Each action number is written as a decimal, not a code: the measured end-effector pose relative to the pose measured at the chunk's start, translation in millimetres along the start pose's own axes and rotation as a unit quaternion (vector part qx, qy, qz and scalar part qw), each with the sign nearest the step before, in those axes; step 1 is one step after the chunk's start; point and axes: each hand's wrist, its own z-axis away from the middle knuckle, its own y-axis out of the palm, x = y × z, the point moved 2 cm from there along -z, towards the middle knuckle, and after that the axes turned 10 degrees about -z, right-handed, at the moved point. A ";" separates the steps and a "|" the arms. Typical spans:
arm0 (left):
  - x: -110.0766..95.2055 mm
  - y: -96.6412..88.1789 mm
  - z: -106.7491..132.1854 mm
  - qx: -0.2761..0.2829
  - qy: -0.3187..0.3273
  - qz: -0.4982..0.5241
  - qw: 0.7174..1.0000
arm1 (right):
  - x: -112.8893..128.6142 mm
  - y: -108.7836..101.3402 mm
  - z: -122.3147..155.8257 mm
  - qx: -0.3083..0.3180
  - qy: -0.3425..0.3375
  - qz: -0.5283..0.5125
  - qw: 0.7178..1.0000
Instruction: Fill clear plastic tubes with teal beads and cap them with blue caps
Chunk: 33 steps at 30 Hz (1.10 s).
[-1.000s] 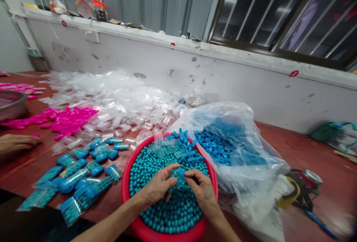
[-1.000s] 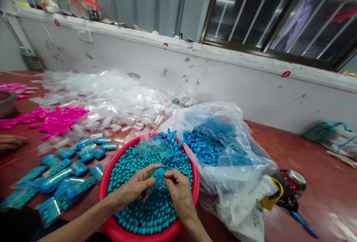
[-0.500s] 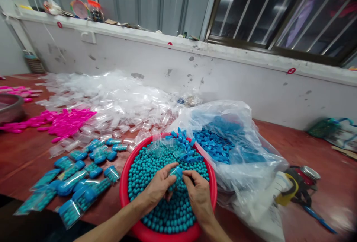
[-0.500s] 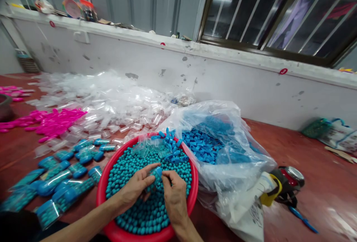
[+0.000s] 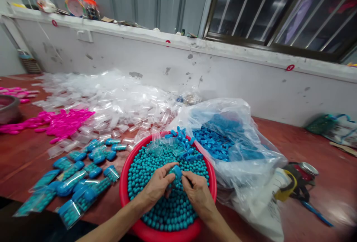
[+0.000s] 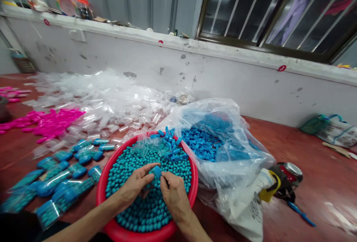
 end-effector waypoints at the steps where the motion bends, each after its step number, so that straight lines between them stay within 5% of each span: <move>1: -0.3 0.3 0.0 -0.005 -0.002 -0.003 1.000 | 2.0 0.4 0.9 0.003 -0.029 0.018 0.999; 4: -3.5 -1.5 0.8 -0.011 0.001 -0.004 1.000 | 2.8 -5.3 -1.4 0.036 -0.049 -0.005 0.998; 8: -8.5 -4.5 3.5 0.015 -0.013 -0.019 1.000 | -6.3 -20.7 -13.4 0.100 0.085 -0.167 0.977; 12: -8.6 -1.7 4.2 0.041 -0.010 -0.050 0.998 | -12.6 -25.1 -24.3 0.003 0.130 -0.250 0.959; 15: -5.8 0.7 2.7 0.010 0.014 -0.072 0.997 | -9.2 -14.9 -23.1 -0.037 0.104 -0.203 0.973; 20: -6.9 0.1 1.6 -0.045 0.060 -0.074 0.994 | 1.4 8.2 -8.5 0.074 0.030 -0.032 0.996; 24: -12.8 2.0 2.6 -0.041 0.085 -0.049 0.994 | 4.5 18.2 -2.5 0.091 0.016 0.115 0.989; 33: -10.7 15.1 6.6 -0.086 0.007 -0.069 0.994 | 10.2 30.3 5.1 0.026 -0.034 0.196 0.980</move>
